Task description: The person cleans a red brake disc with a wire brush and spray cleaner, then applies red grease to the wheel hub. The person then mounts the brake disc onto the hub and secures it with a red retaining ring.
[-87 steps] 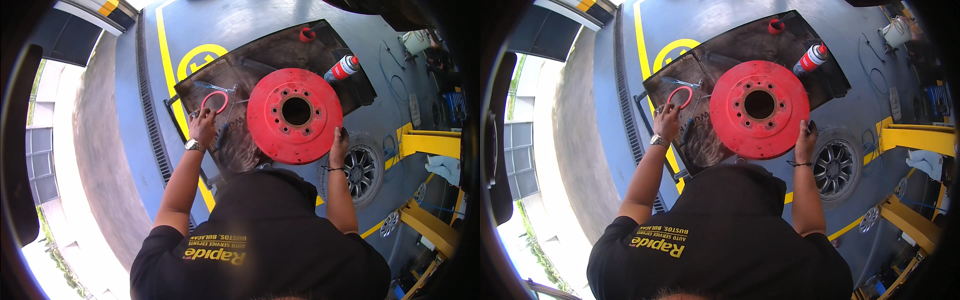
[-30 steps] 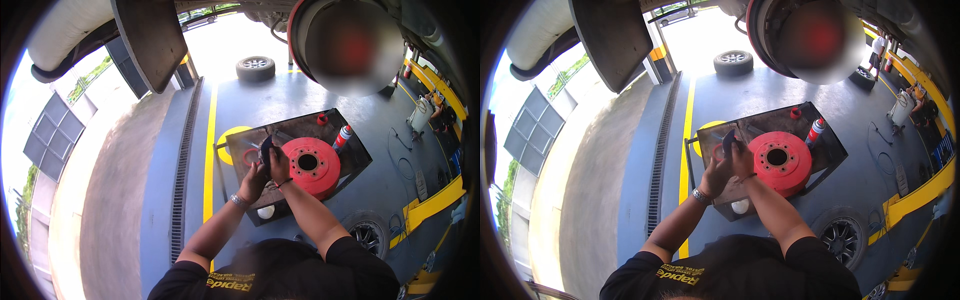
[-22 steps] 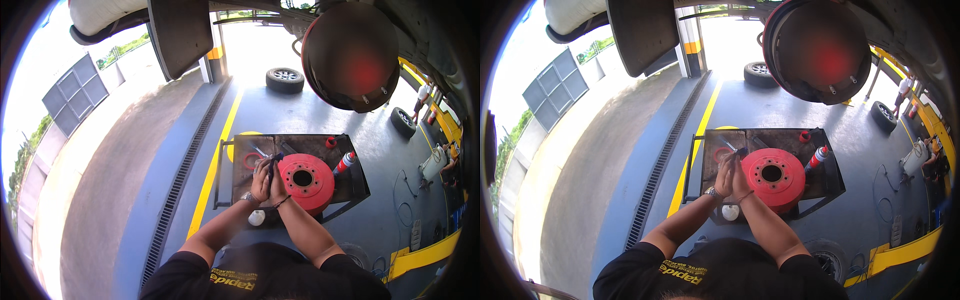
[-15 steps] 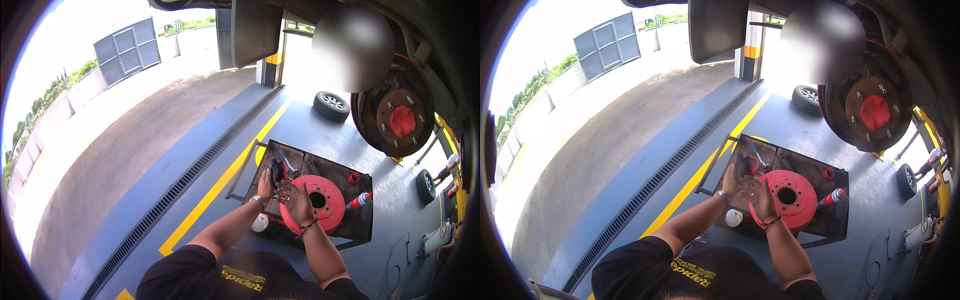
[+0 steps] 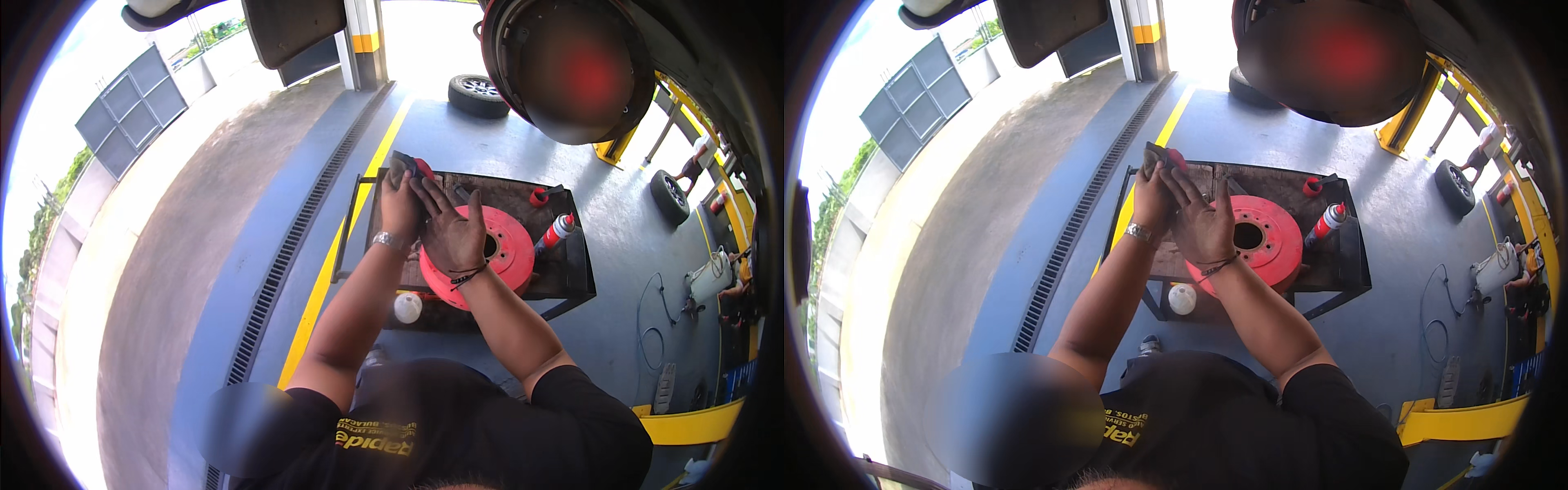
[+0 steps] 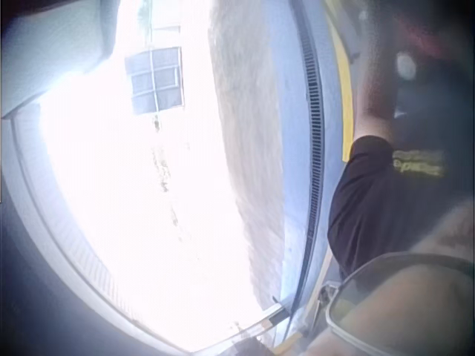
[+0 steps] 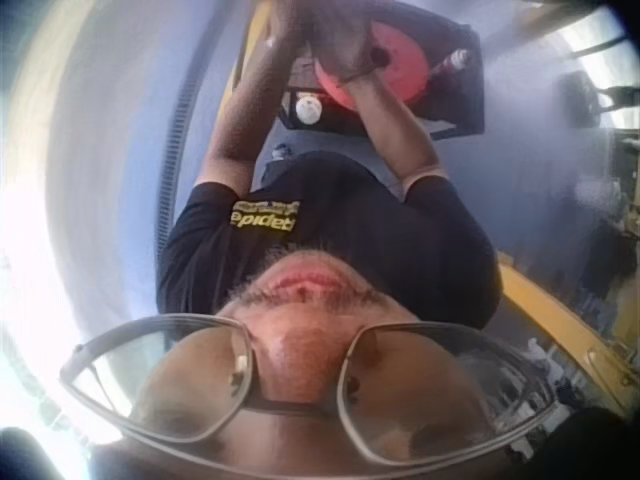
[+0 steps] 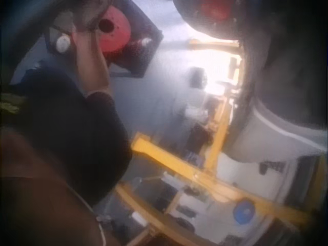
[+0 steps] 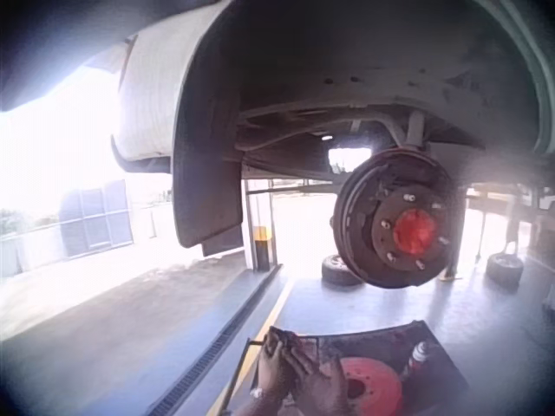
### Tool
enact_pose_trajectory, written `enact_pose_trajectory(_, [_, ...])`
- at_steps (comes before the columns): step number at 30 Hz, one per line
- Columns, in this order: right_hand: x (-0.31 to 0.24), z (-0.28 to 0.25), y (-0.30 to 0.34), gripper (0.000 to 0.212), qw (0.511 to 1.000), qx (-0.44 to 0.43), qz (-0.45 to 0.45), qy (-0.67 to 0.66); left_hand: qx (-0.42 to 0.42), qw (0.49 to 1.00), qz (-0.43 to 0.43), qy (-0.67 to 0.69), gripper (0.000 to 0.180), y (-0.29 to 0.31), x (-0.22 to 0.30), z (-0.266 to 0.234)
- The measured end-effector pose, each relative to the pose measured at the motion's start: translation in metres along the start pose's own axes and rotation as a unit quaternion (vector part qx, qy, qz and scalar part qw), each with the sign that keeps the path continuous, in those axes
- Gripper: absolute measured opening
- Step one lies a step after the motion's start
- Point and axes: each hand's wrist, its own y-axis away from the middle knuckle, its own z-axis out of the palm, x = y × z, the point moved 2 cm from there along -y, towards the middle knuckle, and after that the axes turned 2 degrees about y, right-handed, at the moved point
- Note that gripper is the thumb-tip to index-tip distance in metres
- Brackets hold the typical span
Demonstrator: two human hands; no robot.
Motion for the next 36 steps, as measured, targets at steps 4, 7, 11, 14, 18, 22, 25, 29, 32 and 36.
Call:
enact_pose_trajectory(4, [-0.015, -0.042, 0.009, 0.075, 0.956, 0.25, -0.042, 0.149, -0.098, 0.992, 0.044, 0.068, 0.051, 0.018, 0.011, -0.007])
enact_pose_trajectory(7, [-0.001, -0.07, 0.011, 0.059, 0.944, 0.244, -0.087, 0.205, -0.159, 0.897, 0.342, -0.23, 0.055, 0.069, -0.042, 0.01])
enact_pose_trajectory(11, [0.019, -0.069, 0.057, 0.042, 0.985, 0.133, 0.0, 0.109, -0.145, 0.812, 0.412, -0.387, 0.046, 0.067, -0.096, -0.032])
enact_pose_trajectory(14, [0.006, -0.066, 0.117, 0.044, 0.935, 0.207, 0.085, 0.275, -0.078, 0.808, 0.363, -0.457, 0.043, 0.026, -0.117, -0.082])
enact_pose_trajectory(18, [-0.029, -0.075, 0.195, 0.037, 0.908, 0.319, 0.081, 0.261, -0.002, 0.646, 0.127, -0.753, 0.058, -0.015, -0.13, -0.106])
enact_pose_trajectory(22, [-0.054, -0.092, 0.269, 0.028, 0.832, 0.47, -0.034, 0.294, -0.217, 0.889, 0.052, -0.399, 0.044, 0.021, -0.084, -0.049])
enact_pose_trajectory(25, [-0.068, -0.104, 0.313, 0.027, 0.767, 0.553, -0.073, 0.316, -0.394, 0.914, 0.057, -0.08, 0.04, 0.097, -0.01, 0.016])
enact_pose_trajectory(29, [-0.082, -0.115, 0.331, 0.026, 0.739, 0.571, -0.099, 0.343, -0.645, 0.723, 0.198, 0.15, 0.049, 0.175, 0.104, 0.071])
enact_pose_trajectory(32, [-0.084, -0.121, 0.321, 0.025, 0.726, 0.577, -0.1, 0.36, -0.66, 0.683, 0.185, 0.253, 0.049, 0.195, 0.142, 0.095])
enact_pose_trajectory(36, [-0.08, -0.13, 0.301, 0.024, 0.732, 0.515, -0.103, 0.434, -0.655, 0.682, 0.199, 0.258, 0.049, 0.197, 0.156, 0.105])
